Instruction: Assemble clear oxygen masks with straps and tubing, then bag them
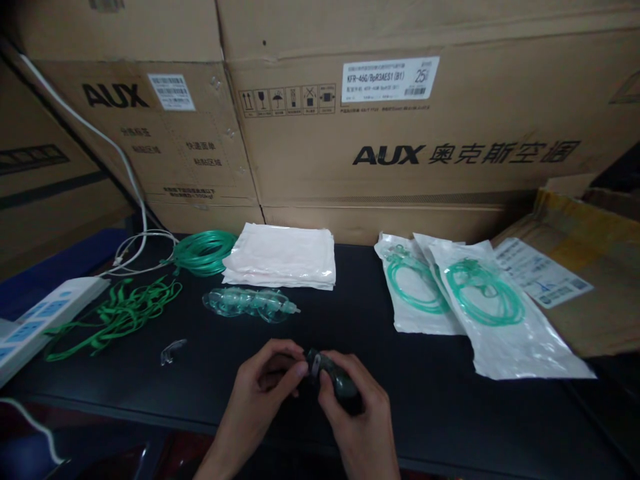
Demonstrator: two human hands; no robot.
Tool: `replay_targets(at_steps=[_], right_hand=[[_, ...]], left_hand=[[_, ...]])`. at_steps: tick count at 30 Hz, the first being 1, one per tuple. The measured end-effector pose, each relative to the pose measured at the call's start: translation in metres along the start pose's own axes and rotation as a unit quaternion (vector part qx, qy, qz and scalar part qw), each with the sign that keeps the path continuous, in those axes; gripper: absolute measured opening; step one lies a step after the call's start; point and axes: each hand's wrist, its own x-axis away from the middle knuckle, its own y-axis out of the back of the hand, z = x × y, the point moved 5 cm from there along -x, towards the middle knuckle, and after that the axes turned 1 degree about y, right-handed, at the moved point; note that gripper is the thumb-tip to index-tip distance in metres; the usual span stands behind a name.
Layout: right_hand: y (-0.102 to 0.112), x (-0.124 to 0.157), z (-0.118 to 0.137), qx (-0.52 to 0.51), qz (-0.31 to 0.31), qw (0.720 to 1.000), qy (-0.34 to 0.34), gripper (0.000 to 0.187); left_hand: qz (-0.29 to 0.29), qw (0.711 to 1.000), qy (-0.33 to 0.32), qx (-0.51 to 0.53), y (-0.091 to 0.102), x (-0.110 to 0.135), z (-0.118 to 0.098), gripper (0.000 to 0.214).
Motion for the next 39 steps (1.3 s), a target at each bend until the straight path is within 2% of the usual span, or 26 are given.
replay_targets(at_steps=[4, 8, 14, 20, 26, 33, 39], right_hand=[[0.000, 0.001, 0.001, 0.011, -0.015, 1.000, 0.007, 0.014], [-0.002, 0.001, 0.004, 0.016, -0.021, 0.999, 0.023, 0.015], [-0.002, 0.000, 0.012, 0.014, -0.064, 0.996, 0.056, 0.018], [-0.004, -0.002, 0.017, 0.011, -0.062, 0.996, 0.060, 0.018], [-0.004, 0.000, 0.018, 0.017, -0.063, 0.995, 0.071, 0.018], [-0.005, 0.004, 0.018, 0.109, -0.079, 0.982, 0.135, 0.019], [-0.010, 0.008, 0.018, 0.134, -0.081, 0.973, 0.167, 0.021]], left_hand=[[-0.010, 0.991, -0.077, -0.108, 0.000, 0.005, -0.009, 0.013], [0.014, 0.985, -0.097, -0.143, -0.004, 0.007, -0.007, 0.014], [0.033, 0.992, -0.060, -0.102, -0.007, 0.003, -0.005, 0.014], [0.053, 0.995, 0.015, -0.086, -0.008, 0.000, 0.000, 0.019], [0.069, 0.995, 0.022, -0.067, -0.007, -0.001, 0.000, 0.023], [0.057, 0.997, 0.041, -0.036, -0.007, -0.001, 0.000, 0.026], [0.049, 0.996, 0.068, 0.012, -0.007, -0.004, 0.003, 0.026]])
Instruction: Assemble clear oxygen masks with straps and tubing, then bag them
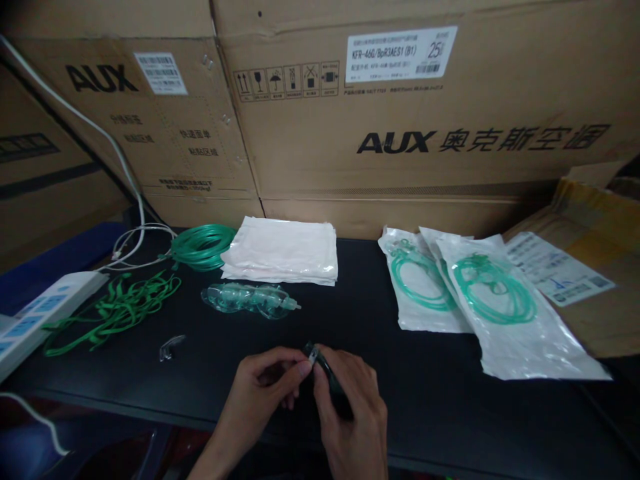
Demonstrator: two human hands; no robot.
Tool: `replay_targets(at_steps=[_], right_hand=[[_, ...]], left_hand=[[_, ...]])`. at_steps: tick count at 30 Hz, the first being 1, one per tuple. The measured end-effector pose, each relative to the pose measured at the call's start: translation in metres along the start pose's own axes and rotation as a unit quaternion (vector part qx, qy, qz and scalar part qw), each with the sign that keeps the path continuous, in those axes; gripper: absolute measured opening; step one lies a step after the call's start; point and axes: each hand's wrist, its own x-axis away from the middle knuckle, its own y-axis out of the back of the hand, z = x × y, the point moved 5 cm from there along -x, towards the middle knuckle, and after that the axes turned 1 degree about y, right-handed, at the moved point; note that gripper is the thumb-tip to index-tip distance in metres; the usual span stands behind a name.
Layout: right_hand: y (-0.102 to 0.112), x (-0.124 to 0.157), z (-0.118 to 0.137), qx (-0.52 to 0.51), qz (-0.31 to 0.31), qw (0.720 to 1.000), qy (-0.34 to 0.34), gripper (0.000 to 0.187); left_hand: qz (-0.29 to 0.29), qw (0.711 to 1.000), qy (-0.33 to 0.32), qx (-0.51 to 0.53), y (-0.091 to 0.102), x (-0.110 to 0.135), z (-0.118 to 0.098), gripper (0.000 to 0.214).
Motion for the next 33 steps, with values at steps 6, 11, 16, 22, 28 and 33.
replay_targets(at_steps=[6, 11, 16, 22, 28, 33], right_hand=[[-0.001, 0.002, 0.000, 0.012, -0.013, 1.000, 0.008, 0.018], [-0.002, 0.002, 0.002, 0.011, -0.016, 0.999, 0.030, 0.020], [-0.004, 0.000, 0.006, 0.018, -0.020, 0.998, 0.061, 0.025], [-0.003, 0.002, 0.004, 0.029, -0.024, 0.999, 0.035, 0.022], [0.004, 0.000, -0.002, 0.048, 0.053, 0.997, -0.009, 0.015], [0.013, -0.011, 0.013, 0.050, 0.036, 0.997, 0.056, 0.017]], left_hand=[[0.001, 1.000, 0.004, -0.003, -0.001, 0.000, 0.001, 0.027], [0.007, 1.000, 0.003, 0.003, -0.002, 0.000, 0.001, 0.030], [0.004, 1.000, -0.001, 0.021, -0.001, -0.001, -0.003, 0.032], [0.020, 1.000, -0.008, 0.016, 0.000, 0.001, -0.003, 0.033], [0.038, 0.999, -0.016, 0.002, -0.001, 0.004, -0.006, 0.030], [0.041, 0.999, -0.012, -0.001, -0.002, 0.004, -0.007, 0.033]])
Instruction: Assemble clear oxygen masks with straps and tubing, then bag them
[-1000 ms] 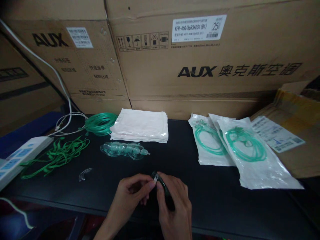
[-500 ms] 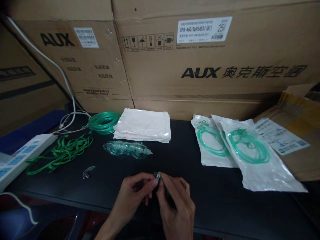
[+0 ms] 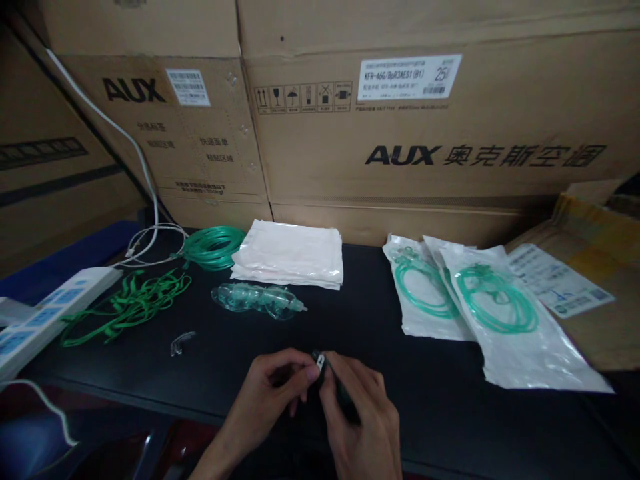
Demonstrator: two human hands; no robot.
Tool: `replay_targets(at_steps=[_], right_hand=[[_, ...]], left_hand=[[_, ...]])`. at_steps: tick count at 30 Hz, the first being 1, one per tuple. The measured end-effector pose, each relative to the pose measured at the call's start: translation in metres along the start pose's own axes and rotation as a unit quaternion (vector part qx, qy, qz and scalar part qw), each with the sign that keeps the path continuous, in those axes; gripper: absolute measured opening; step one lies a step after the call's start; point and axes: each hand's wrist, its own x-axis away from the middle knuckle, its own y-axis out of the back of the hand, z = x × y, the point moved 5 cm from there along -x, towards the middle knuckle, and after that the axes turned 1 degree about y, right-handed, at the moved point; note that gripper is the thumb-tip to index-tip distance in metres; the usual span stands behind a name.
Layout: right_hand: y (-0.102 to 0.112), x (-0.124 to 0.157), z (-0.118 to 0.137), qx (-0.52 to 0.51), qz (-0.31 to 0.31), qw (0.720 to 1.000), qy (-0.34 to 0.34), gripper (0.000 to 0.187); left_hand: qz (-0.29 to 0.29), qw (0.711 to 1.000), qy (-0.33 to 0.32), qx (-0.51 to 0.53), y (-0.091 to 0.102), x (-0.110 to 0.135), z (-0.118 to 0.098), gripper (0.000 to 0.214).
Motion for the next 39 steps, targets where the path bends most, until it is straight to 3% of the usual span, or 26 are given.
replay_targets(at_steps=[4, 8, 12, 15, 18, 22, 27, 30, 33, 39], right_hand=[[-0.001, -0.005, 0.008, 0.004, -0.013, 1.000, 0.025, 0.021], [-0.004, -0.003, 0.001, -0.001, -0.006, 0.999, -0.050, 0.018], [-0.007, -0.002, -0.009, -0.061, 0.064, 0.989, -0.119, 0.020], [-0.004, -0.001, -0.016, -0.113, 0.087, 0.980, -0.142, 0.022], [-0.001, 0.001, -0.027, -0.149, 0.073, 0.971, -0.174, 0.023], [0.000, 0.002, -0.032, -0.203, 0.062, 0.959, -0.190, 0.013], [-0.001, 0.001, -0.032, -0.217, 0.064, 0.956, -0.188, 0.010], [-0.001, 0.001, -0.033, -0.218, 0.085, 0.955, -0.183, 0.012], [-0.001, 0.002, -0.033, -0.221, 0.125, 0.952, -0.174, 0.019], [-0.002, 0.010, -0.035, -0.216, 0.169, 0.948, -0.159, 0.040]], left_hand=[[-0.003, 1.000, 0.006, 0.003, 0.001, 0.000, 0.000, 0.035], [0.008, 1.000, 0.001, 0.006, 0.000, 0.000, -0.001, 0.034], [0.005, 1.000, -0.008, -0.009, -0.001, 0.001, 0.000, 0.031], [-0.042, 0.998, -0.038, -0.041, 0.002, 0.002, 0.001, 0.025], [-0.089, 0.986, -0.108, -0.094, 0.006, 0.004, -0.004, 0.013], [-0.044, 0.966, -0.193, -0.168, 0.005, 0.010, -0.010, 0.014], [0.027, 0.942, -0.218, -0.253, 0.005, 0.016, -0.011, 0.043], [0.035, 0.934, -0.229, -0.270, 0.008, 0.016, -0.013, 0.040], [0.030, 0.934, -0.231, -0.272, 0.011, 0.013, -0.015, 0.037], [0.041, 0.943, -0.211, -0.253, 0.012, 0.013, -0.014, 0.051]])
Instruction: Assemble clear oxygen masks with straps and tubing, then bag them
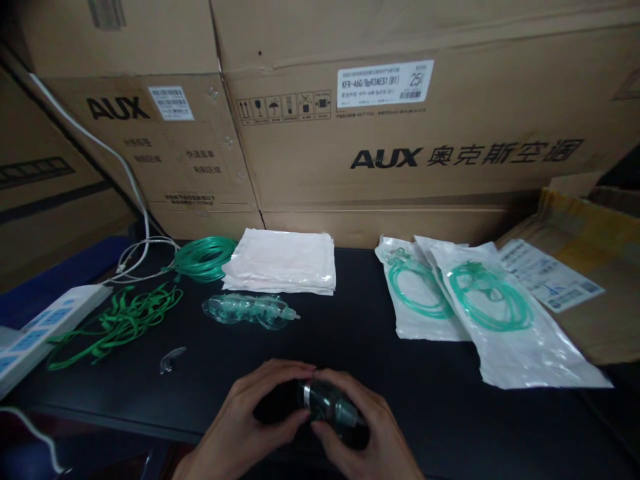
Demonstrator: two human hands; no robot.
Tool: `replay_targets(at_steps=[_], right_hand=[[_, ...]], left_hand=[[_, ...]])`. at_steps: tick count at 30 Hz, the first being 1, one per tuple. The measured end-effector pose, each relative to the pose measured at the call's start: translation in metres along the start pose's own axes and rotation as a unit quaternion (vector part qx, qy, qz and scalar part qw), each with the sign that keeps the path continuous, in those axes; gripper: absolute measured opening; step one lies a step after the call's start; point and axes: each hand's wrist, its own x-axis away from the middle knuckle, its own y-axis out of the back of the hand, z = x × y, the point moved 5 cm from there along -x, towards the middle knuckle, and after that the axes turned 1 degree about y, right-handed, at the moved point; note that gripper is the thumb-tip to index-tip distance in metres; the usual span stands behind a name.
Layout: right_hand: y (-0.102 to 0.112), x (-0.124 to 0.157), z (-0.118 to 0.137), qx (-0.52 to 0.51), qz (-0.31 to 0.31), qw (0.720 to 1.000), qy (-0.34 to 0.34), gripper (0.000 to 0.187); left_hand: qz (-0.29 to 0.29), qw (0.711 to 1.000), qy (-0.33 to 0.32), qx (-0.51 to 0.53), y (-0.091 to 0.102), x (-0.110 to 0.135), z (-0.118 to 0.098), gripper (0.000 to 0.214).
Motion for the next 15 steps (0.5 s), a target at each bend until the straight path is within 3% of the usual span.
replay_targets(at_steps=[5, 15], right_hand=[[-0.0015, 0.0027, -0.0058, -0.036, 0.010, 0.999, -0.016, 0.034], [-0.0003, 0.0021, -0.0029, 0.012, 0.026, 1.000, 0.005, 0.023]], left_hand=[[0.000, 0.999, -0.036, -0.001, 0.0004, 0.0006, -0.0058, 0.054], [0.000, 0.999, -0.039, 0.009, 0.0029, -0.0010, -0.0080, 0.050]])
